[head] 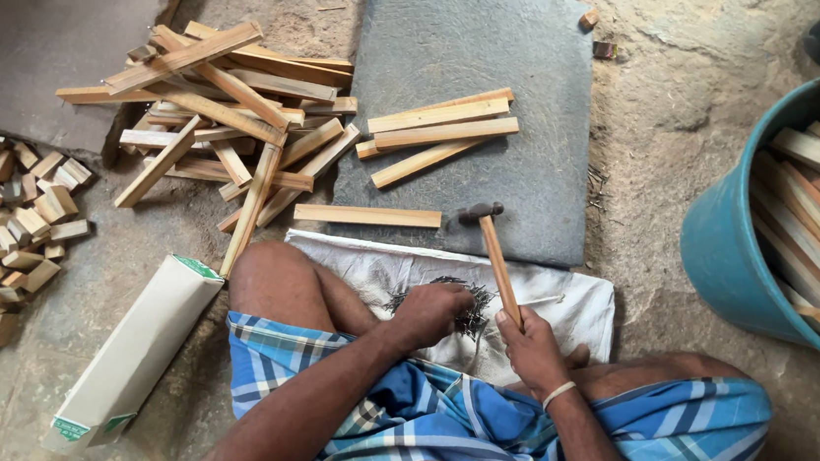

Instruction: The person sits on the floor and uses a hammer to drive nails into small wooden pieces, assembling them into rectangular frames. The person repeatedly picks up wood pieces, aligns them, and hammers nails to join them, placing finished frames into a blue bucket.

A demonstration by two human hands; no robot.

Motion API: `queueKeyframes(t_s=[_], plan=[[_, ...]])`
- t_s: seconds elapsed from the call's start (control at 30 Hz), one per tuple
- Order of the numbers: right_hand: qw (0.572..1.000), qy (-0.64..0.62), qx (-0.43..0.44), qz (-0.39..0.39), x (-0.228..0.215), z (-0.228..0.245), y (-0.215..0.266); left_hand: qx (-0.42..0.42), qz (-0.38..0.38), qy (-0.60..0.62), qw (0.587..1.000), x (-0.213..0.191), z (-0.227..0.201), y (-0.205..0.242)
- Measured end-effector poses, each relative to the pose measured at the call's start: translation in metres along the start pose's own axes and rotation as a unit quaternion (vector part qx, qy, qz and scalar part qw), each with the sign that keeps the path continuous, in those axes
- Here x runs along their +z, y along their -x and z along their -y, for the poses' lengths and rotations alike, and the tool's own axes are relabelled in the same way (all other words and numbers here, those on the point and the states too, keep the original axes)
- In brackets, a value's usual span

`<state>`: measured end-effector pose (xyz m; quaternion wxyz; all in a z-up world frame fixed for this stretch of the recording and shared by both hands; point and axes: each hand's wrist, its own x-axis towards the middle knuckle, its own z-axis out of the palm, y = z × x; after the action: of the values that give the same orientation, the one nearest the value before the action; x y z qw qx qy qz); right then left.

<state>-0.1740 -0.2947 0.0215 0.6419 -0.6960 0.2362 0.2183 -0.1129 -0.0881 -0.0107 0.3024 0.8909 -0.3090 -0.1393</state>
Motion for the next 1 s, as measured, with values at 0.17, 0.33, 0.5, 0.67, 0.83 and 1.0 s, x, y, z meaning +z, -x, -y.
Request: queueKeyframes(t_s=[0.17, 0.33, 0.5, 0.67, 0.83, 1.0], plan=[[1.000, 0.014, 0.004, -0.011, 0.000, 0.003, -0.001, 0.061, 0.028, -0.060, 0.996, 0.011, 0.000, 0.000], [1.000, 0.013, -0.001, -0.014, 0.000, 0.006, -0.001, -0.014, 0.025, -0.012, 1.000, 0.002, -0.005, -0.005], [0.999, 0.006, 0.031, -0.003, 0.000, 0.003, -0.002, -0.124, -0.017, 0.094, 0.988, -0.021, -0.007, -0.001], [0.996, -0.054, 0.053, 0.051, -0.003, 0.005, -0.005, -0.122, -0.095, 0.161, 0.975, -0.034, 0.022, -0.011], [0.982, -0.133, 0.098, 0.096, -0.008, 0.008, -0.007, -0.158, -0.250, 0.259, 0.919, -0.034, 0.063, -0.042], [0.983, -0.117, 0.094, 0.103, -0.006, 0.008, -0.008, -0.153, -0.254, 0.210, 0.932, -0.028, 0.084, -0.065]])
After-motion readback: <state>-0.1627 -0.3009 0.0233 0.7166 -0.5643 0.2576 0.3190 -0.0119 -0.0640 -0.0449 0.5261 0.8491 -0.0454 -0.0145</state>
